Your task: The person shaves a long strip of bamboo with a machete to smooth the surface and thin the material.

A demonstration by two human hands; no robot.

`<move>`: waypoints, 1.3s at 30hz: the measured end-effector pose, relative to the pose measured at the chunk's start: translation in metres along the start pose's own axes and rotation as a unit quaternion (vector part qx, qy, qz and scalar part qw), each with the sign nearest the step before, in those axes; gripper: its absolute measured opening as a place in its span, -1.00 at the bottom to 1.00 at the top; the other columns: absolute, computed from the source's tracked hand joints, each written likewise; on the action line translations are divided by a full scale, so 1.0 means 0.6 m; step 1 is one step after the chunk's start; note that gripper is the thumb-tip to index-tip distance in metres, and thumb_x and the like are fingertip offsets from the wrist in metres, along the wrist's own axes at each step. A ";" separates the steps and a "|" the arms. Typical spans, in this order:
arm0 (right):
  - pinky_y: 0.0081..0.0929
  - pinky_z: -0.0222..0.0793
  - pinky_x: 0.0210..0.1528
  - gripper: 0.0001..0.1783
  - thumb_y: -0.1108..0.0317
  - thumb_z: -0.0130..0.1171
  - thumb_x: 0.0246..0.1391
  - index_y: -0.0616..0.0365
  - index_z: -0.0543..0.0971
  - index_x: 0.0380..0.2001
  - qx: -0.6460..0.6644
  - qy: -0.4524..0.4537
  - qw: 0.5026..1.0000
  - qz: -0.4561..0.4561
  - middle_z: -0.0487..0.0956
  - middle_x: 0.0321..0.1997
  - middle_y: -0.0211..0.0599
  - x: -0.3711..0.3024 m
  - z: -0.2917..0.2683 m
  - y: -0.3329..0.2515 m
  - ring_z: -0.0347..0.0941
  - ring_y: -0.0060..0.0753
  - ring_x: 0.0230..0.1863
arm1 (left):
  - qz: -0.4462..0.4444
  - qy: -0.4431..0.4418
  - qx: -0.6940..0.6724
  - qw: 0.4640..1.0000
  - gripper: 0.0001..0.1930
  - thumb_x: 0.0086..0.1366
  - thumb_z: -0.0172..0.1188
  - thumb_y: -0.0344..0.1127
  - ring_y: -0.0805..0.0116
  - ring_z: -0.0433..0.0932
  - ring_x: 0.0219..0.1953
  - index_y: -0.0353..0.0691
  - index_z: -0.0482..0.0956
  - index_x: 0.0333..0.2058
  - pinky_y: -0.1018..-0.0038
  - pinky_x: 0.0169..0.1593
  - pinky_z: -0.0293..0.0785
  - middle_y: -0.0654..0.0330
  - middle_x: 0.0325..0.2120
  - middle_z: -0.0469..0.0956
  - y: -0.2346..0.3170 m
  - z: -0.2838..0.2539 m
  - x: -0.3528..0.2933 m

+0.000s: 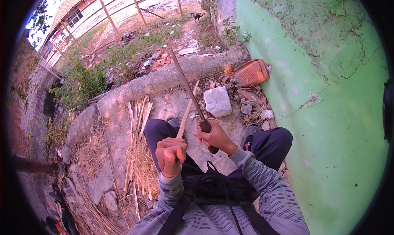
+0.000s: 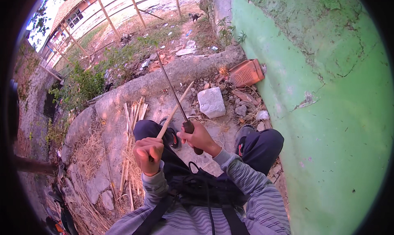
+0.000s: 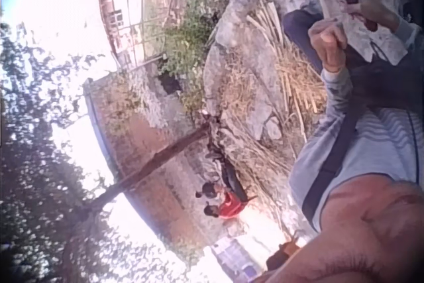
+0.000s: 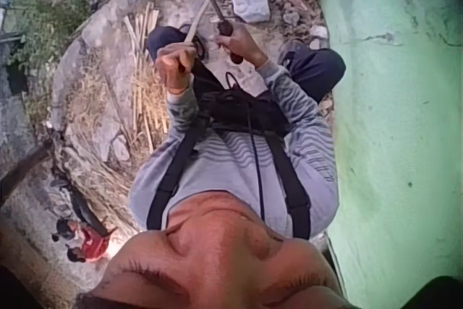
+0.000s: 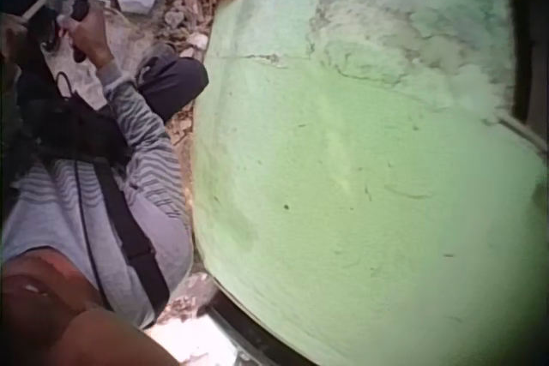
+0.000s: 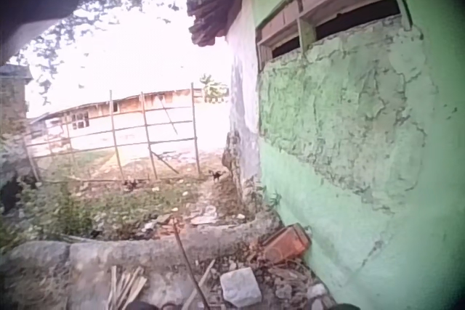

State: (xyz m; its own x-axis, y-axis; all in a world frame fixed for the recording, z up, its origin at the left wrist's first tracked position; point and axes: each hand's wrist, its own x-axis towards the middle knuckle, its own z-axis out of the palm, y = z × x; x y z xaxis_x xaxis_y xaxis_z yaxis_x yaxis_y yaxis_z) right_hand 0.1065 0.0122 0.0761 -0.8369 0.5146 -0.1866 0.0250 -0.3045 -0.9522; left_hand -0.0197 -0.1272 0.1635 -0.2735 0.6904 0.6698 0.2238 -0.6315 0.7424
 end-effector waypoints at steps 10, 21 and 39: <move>-0.37 0.14 -0.53 -0.61 0.10 0.43 0.14 0.25 0.60 -0.41 -0.244 0.029 0.947 -0.206 0.38 -0.69 -0.38 0.009 0.016 0.002 0.21 -0.59 -0.61 | 0.014 -0.011 -0.074 0.997 -0.34 0.56 -0.11 -0.02 0.39 0.10 -0.81 -0.15 0.09 -0.78 0.40 -0.61 -0.06 0.31 -0.83 0.10 -0.004 0.006 0.026; -0.46 0.19 -0.46 -0.71 0.26 0.38 0.18 0.28 0.57 -0.40 -0.164 -0.045 0.977 -0.129 0.36 -0.63 -0.41 0.040 0.022 0.020 0.19 -0.69 -0.50 | 0.073 0.008 -0.048 0.996 -0.44 0.30 0.18 -0.22 0.34 0.10 -0.83 -0.24 0.09 -0.77 0.35 -0.62 -0.08 0.27 -0.83 0.10 -0.011 -0.019 0.034; -0.38 0.15 -0.47 -0.70 0.29 0.32 0.20 0.26 0.50 -0.48 -0.219 -0.060 0.964 -0.135 0.29 -0.65 -0.35 0.045 0.033 0.011 0.12 -0.58 -0.52 | 0.083 -0.040 -0.087 0.992 -0.45 0.36 0.08 -0.27 0.34 0.08 -0.85 -0.18 0.06 -0.78 0.38 -0.65 -0.08 0.26 -0.84 0.08 -0.012 -0.048 0.035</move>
State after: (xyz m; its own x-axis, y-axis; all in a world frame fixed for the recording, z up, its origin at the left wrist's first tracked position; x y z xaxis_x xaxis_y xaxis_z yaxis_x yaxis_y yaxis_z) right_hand 0.0734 0.0082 0.0695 -0.9016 0.4238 0.0868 0.0044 0.2097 -0.9778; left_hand -0.0539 -0.1183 0.1717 -0.1697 0.5938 0.7865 0.0927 -0.7850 0.6126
